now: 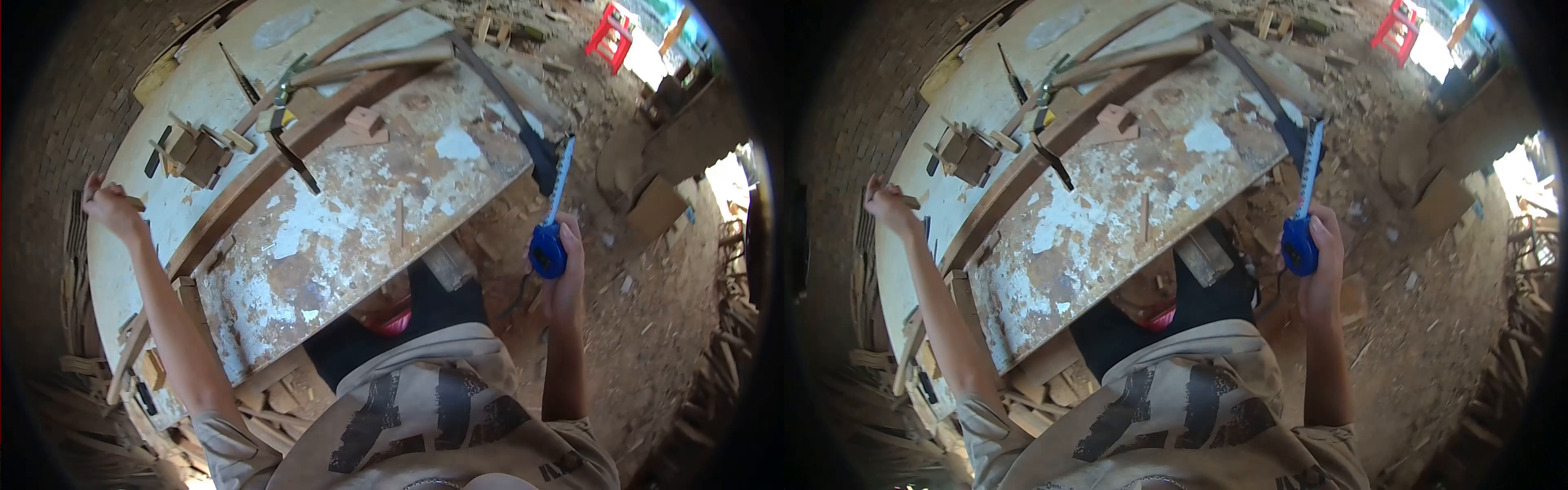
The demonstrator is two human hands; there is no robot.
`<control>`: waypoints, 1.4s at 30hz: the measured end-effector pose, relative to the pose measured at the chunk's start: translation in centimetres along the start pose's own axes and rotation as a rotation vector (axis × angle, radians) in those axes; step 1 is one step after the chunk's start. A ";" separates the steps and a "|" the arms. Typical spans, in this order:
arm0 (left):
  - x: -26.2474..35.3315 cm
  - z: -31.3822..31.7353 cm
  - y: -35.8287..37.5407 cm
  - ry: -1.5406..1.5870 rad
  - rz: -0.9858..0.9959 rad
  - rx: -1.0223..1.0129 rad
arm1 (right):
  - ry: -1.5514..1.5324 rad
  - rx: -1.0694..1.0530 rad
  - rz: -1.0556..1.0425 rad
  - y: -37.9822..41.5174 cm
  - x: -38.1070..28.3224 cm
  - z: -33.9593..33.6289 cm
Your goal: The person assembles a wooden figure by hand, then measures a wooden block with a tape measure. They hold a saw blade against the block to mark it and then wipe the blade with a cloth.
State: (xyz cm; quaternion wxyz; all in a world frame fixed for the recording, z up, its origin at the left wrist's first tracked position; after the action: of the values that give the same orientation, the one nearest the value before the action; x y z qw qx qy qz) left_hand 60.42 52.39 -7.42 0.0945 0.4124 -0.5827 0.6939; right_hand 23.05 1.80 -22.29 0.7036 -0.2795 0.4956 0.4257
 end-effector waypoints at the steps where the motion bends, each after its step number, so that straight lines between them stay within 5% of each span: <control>1: 1.9 0.3 -0.1 0.087 0.007 -0.070 | -0.030 0.035 0.013 0.0 0.3 0.4; 5: 6.5 4.1 0.8 0.227 -0.010 -0.377 | 0.012 -0.020 0.042 -0.7 2.1 0.9; 6: 10.2 8.0 4.3 0.304 -0.056 -0.279 | 0.022 -0.039 0.048 -0.8 2.3 1.3; 11: 15.1 17.3 17.1 0.426 -0.352 -0.602 | 0.066 -0.140 0.036 -0.2 2.0 3.3; 13: 17.7 19.9 22.3 0.510 -0.447 -0.916 | 0.068 -0.153 0.009 0.0 1.9 3.7; 18: 20.6 22.3 29.0 0.870 -0.851 -1.151 | 0.107 -0.117 0.008 0.1 1.0 3.7; 28: 21.1 22.6 29.6 0.963 -0.952 -1.263 | 0.199 -0.075 -0.001 -0.6 0.9 4.4; 42: 18.4 23.8 30.9 0.923 -0.994 -1.092 | 0.417 -0.017 -0.029 -1.6 2.3 5.6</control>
State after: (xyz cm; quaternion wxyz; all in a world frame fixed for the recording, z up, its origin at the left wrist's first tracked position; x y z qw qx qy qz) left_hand 40.68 15.50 -17.90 0.7976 0.1935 -0.4901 0.2935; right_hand 27.34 6.38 -22.53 0.5895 -0.3745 0.6227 0.3528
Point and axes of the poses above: each hand's wrist, its own y-axis away from the middle knuckle, its own z-axis out of the palm, x = y × z, the point moved 1 cm from there along -y, towards the middle knuckle, and after that the axes turned 7 degrees about -x, right-handed, at the moved point
